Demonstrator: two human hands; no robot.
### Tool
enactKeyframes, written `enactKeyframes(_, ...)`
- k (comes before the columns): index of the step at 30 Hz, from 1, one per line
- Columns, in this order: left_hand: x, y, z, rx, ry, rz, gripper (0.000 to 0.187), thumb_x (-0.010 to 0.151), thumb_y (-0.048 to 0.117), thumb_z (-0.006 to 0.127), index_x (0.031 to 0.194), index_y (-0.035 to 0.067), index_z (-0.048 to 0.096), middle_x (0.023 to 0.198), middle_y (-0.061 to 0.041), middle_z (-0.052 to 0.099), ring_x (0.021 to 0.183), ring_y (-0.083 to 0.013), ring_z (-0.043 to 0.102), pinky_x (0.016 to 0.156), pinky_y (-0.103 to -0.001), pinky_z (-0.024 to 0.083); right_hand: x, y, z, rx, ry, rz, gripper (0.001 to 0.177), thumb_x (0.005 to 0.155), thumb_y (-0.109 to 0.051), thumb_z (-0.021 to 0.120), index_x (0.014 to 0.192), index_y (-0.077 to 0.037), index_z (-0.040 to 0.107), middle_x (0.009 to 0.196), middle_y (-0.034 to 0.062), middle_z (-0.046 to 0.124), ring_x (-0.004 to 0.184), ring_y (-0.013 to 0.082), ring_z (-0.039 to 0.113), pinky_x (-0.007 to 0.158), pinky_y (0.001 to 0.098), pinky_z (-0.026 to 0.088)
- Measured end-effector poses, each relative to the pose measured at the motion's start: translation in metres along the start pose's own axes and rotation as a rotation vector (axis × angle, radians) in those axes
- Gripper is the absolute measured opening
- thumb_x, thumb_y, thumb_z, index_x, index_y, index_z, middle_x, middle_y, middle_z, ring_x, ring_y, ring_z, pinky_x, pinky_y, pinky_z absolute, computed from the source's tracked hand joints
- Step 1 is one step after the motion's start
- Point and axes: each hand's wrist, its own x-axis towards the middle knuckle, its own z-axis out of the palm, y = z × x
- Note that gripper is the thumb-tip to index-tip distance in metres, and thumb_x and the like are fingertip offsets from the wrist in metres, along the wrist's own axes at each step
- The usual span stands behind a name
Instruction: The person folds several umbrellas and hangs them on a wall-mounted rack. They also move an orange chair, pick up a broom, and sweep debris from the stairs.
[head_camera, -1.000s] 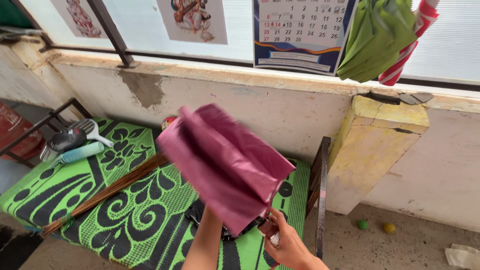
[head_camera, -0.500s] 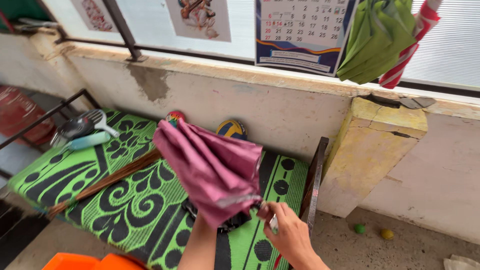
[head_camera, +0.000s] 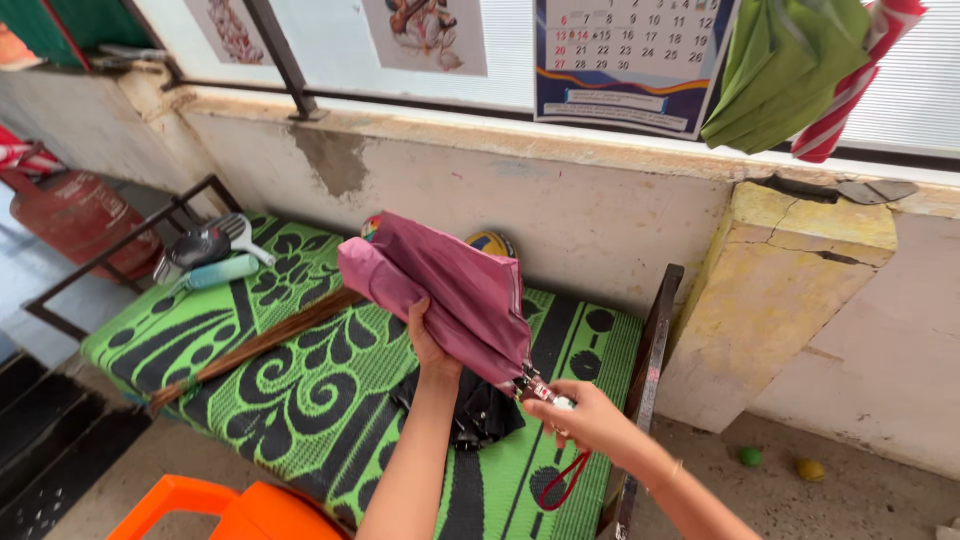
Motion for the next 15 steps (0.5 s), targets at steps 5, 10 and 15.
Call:
enactKeyframes(5, 0.01, -0.002, 0.001, -0.029, 0.022, -0.033, 0.057, 0.086, 0.032, 0.071, 0.135, 0.006, 0.055, 0.131, -0.008, 0.065, 0.123, -0.0293, 0.06, 0.111, -0.047, 0.047, -0.015, -0.019, 0.017, -0.708, 0.604, -0.545, 0.051, 0.078, -0.033, 0.077, 0.115, 0.001, 0.064, 0.08, 0.0112, 0.064, 0.067, 0.0289, 0.065, 0.053, 0.0386, 0.052)
enactKeyframes(10, -0.007, 0.009, 0.028, -0.041, -0.04, -0.064, 0.064, 0.084, 0.054, 0.065, 0.133, 0.013, 0.058, 0.13, -0.006, 0.066, 0.121, -0.0281, 0.061, 0.108, -0.047, 0.047, -0.02, -0.028, 0.011, -0.592, 0.507, -0.479, 0.046, 0.08, -0.035, 0.082, 0.109, -0.003, 0.067, 0.08, 0.0074, 0.07, 0.065, 0.0282, 0.069, 0.056, 0.0391, 0.054)
enactKeyframes(15, -0.011, 0.017, 0.03, -0.058, -0.085, -0.038, 0.069, 0.084, 0.064, 0.061, 0.133, 0.014, 0.058, 0.131, -0.006, 0.065, 0.122, -0.0274, 0.06, 0.107, -0.046, 0.047, -0.03, -0.032, -0.017, -0.179, 0.169, -0.025, 0.036, 0.08, -0.036, 0.081, 0.099, -0.006, 0.075, 0.07, 0.0111, 0.068, 0.059, 0.0337, 0.068, 0.053, 0.0372, 0.05)
